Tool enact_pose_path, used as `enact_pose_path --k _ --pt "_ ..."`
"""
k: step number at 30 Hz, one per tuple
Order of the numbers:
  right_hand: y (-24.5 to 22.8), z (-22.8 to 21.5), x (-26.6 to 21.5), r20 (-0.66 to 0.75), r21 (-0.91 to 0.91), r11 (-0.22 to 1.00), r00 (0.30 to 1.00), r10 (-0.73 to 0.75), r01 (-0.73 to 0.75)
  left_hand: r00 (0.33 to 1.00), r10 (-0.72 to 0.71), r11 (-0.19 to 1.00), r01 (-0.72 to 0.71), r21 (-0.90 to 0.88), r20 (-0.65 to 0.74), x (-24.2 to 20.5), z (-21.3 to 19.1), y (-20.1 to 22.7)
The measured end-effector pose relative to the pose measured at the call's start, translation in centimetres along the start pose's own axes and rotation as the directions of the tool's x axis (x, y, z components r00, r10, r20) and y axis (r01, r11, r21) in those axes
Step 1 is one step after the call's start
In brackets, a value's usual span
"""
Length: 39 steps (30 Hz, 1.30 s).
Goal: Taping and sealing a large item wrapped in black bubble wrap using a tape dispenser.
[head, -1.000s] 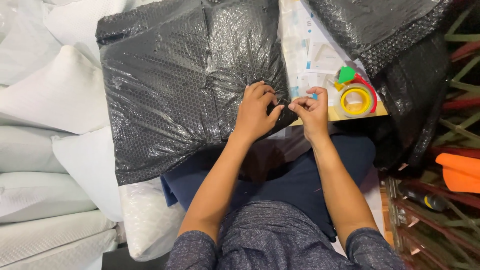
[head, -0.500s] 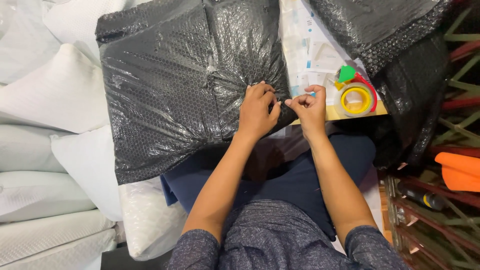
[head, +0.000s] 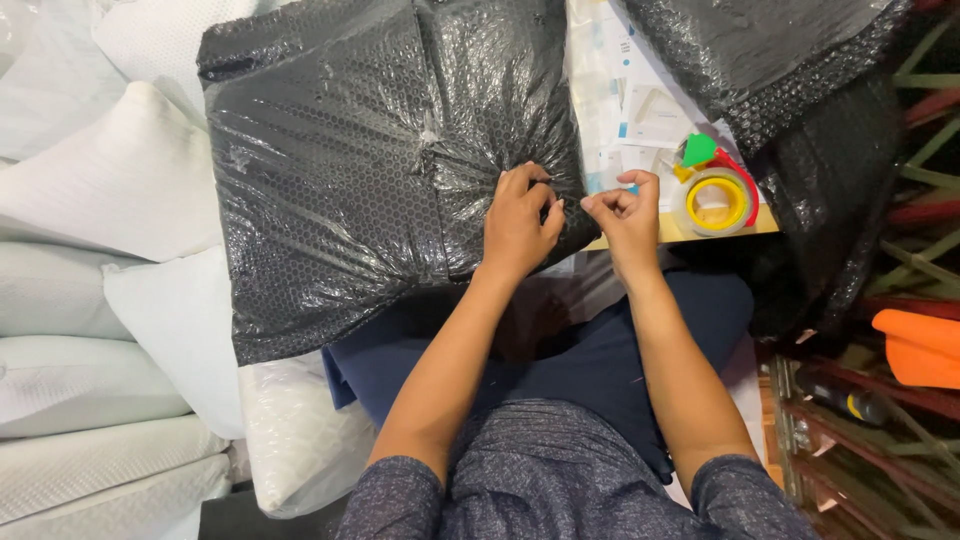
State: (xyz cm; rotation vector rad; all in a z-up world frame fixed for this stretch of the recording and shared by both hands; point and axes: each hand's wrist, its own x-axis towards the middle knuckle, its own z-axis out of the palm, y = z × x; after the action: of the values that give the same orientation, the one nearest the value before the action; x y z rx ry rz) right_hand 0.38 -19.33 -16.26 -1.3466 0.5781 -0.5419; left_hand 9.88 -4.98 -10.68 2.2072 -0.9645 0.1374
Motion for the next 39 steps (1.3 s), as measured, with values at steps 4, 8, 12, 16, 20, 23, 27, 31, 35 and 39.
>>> enact_pose_path --k 4,8,12,16,20,23,27,31,35,39 --pt "-0.6 -0.7 -0.3 0.034 0.063 0.998 0.999 0.026 -0.028 1.000 -0.030 1.000 0.030 -0.009 0.007 0.0 0.2 0.0" --pt "-0.2 -0.8 -0.2 0.026 0.028 0.999 1.000 0.015 -0.015 0.999 -0.039 0.999 0.039 -0.010 -0.006 0.0 0.3 0.2" --pt "-0.6 -1.2 -0.2 0.011 -0.076 0.988 0.991 -0.135 0.136 0.999 -0.038 0.999 0.038 0.004 -0.023 0.0 -0.3 0.6" --pt "-2.3 -1.6 -0.3 -0.031 -0.095 0.982 0.985 -0.168 0.165 0.998 -0.059 0.998 0.059 -0.001 -0.021 0.1 -0.7 1.2" --pt "-2.6 -2.7 0.2 -0.007 -0.200 0.962 0.982 -0.190 0.185 0.998 -0.052 0.999 0.051 -0.010 -0.024 0.1 -0.5 1.0" --pt "-2.5 -2.7 0.7 0.050 -0.219 0.957 0.982 -0.182 0.188 0.999 -0.043 0.999 0.043 -0.011 -0.027 0.1 -0.6 1.0" --pt "-3.2 -1.6 0.7 0.145 -0.231 0.962 0.983 -0.111 0.143 0.998 -0.057 0.998 0.057 -0.011 -0.010 0.2 -1.0 1.3" --pt "-3.3 -1.1 1.0 0.168 -0.265 0.954 0.981 -0.095 0.137 0.998 -0.055 0.998 0.054 -0.017 -0.016 0.1 -0.9 1.1" --pt "-3.1 -1.1 1.0 0.170 -0.311 0.941 0.982 -0.082 0.133 0.998 -0.056 0.998 0.056 -0.016 -0.007 0.2 -1.2 1.4" --pt "-3.5 -0.5 0.8 0.178 -0.357 0.923 0.980 -0.086 0.146 0.998 -0.059 0.998 0.059 -0.016 -0.001 0.2 -1.3 1.5"
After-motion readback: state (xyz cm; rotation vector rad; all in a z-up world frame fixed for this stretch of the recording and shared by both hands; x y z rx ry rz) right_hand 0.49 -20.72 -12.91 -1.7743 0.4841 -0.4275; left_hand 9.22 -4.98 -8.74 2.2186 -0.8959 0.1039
